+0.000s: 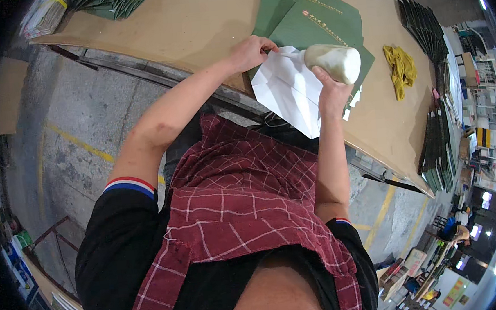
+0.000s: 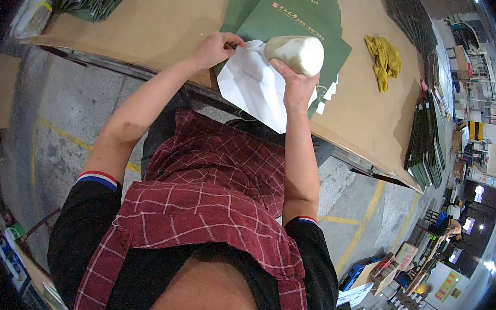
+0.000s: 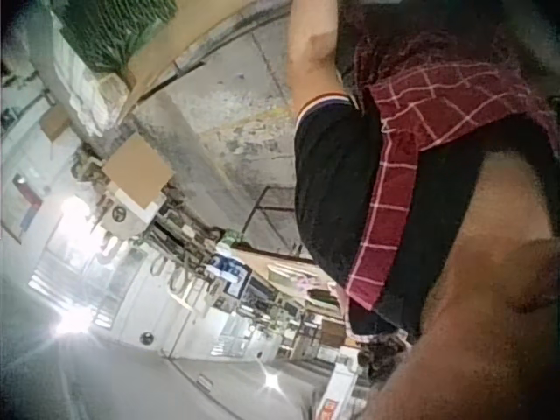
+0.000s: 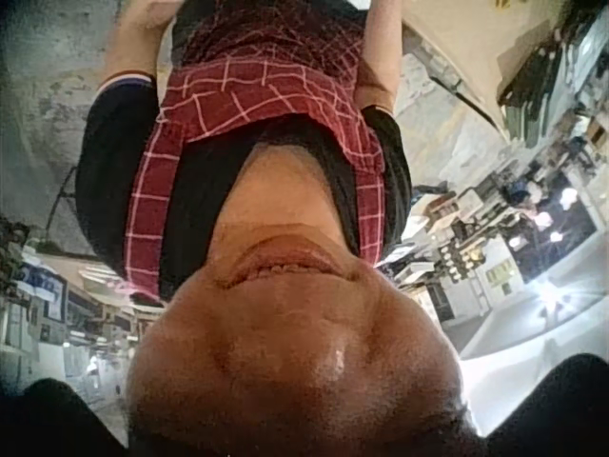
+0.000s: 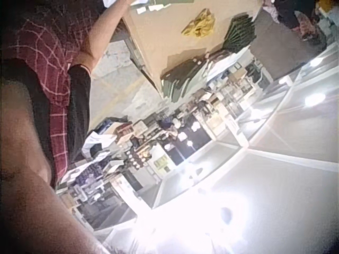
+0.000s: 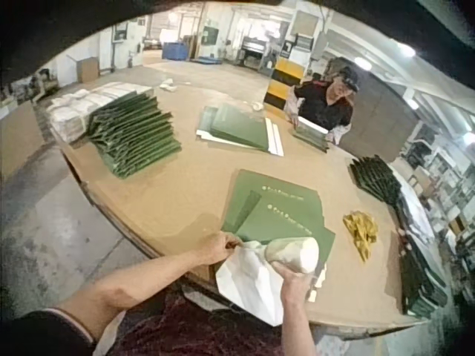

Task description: Assembling and gluing green paper gift bags at a workstation.

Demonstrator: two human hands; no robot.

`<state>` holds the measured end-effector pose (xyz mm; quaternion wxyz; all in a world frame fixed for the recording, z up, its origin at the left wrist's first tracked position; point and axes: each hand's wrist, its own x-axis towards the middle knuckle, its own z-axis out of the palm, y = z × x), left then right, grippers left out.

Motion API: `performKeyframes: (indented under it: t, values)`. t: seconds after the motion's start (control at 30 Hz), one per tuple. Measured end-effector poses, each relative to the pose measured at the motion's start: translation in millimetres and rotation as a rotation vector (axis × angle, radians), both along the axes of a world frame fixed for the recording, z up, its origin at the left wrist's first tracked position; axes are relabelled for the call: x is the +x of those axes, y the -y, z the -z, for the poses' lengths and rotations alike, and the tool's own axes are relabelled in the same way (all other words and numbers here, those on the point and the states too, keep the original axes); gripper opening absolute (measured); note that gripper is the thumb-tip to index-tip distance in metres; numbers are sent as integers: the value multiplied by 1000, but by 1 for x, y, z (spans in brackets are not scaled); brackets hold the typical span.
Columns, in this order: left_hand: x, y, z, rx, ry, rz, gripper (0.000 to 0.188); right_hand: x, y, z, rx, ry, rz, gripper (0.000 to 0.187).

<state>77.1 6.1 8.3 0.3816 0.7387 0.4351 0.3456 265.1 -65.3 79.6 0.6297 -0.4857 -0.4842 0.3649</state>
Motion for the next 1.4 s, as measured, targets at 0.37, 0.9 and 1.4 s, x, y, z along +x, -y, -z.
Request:
performKeyframes:
  t: [0.37,0.9,1.4]
  values:
    - [-2,4,-8,-34,-52,-50,31,-4,-7,9,19,44,-30,48]
    - [-3,-1,-2,-23,-39,1,31,-6,-6,14,3,80,51,46]
    - [-2,-1,0,-13,-5,-10,31,-7,1,15,113,-224,60,47]
